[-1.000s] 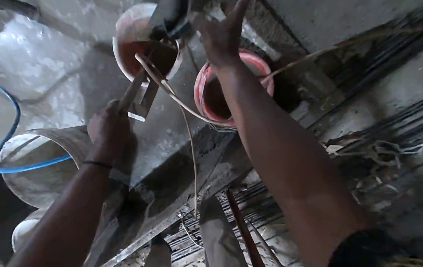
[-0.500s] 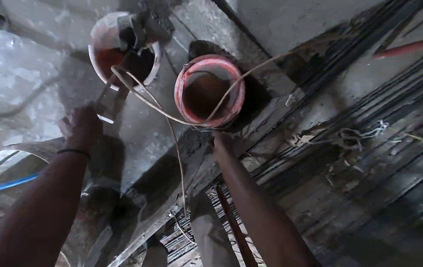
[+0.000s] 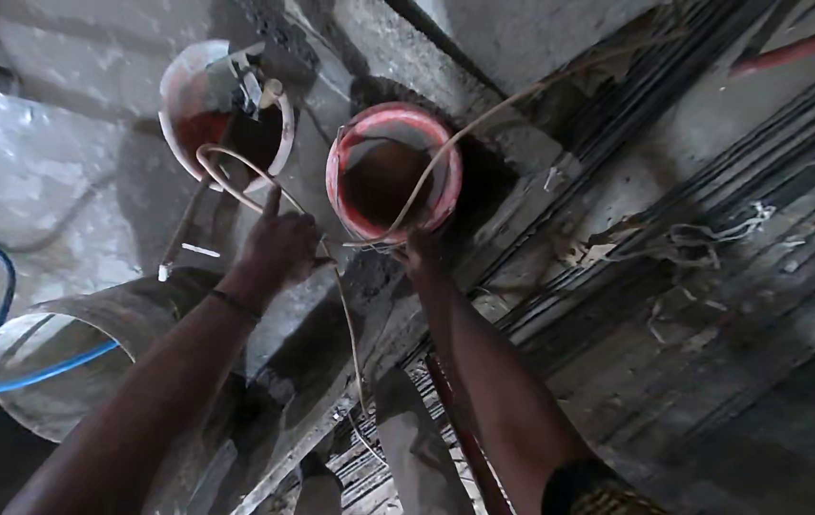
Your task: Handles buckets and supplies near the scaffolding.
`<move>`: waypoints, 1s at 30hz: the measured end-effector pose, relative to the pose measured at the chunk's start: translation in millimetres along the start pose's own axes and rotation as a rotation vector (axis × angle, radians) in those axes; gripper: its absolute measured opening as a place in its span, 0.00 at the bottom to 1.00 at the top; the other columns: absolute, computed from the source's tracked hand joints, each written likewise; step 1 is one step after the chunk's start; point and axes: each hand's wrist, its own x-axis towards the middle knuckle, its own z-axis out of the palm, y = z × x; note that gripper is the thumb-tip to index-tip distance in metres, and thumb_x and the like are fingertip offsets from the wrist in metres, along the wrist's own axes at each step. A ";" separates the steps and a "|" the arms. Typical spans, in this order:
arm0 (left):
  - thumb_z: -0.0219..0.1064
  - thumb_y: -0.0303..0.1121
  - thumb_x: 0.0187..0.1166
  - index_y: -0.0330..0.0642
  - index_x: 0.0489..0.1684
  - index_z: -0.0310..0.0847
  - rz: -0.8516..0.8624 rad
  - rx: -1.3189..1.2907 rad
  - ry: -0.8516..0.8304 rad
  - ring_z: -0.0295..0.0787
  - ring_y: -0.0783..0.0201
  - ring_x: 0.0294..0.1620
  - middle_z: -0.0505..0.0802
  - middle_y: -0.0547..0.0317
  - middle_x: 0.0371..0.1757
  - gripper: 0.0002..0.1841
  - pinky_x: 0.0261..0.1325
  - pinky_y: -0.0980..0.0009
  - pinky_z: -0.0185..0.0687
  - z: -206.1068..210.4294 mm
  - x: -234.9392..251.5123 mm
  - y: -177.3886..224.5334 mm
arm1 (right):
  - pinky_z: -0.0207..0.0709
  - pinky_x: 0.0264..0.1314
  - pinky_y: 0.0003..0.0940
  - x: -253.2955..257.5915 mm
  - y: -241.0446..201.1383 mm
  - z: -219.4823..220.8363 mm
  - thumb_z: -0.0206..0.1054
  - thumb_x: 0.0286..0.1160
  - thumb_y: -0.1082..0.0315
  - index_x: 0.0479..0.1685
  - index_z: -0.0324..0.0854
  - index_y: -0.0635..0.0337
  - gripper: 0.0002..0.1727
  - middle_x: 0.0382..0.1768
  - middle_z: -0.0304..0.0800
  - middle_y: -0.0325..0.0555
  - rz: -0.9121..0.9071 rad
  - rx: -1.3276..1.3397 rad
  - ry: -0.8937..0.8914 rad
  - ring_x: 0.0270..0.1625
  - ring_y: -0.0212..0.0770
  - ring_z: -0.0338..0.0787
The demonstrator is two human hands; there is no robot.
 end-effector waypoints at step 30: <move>0.55 0.62 0.84 0.46 0.44 0.85 -0.190 -0.396 0.584 0.87 0.57 0.46 0.90 0.57 0.39 0.27 0.61 0.43 0.71 -223.1 15.1 -12.7 | 0.89 0.33 0.44 -139.5 -6.7 -156.4 0.58 0.75 0.78 0.67 0.70 0.62 0.20 0.43 0.85 0.52 0.004 0.085 -0.017 0.37 0.44 0.90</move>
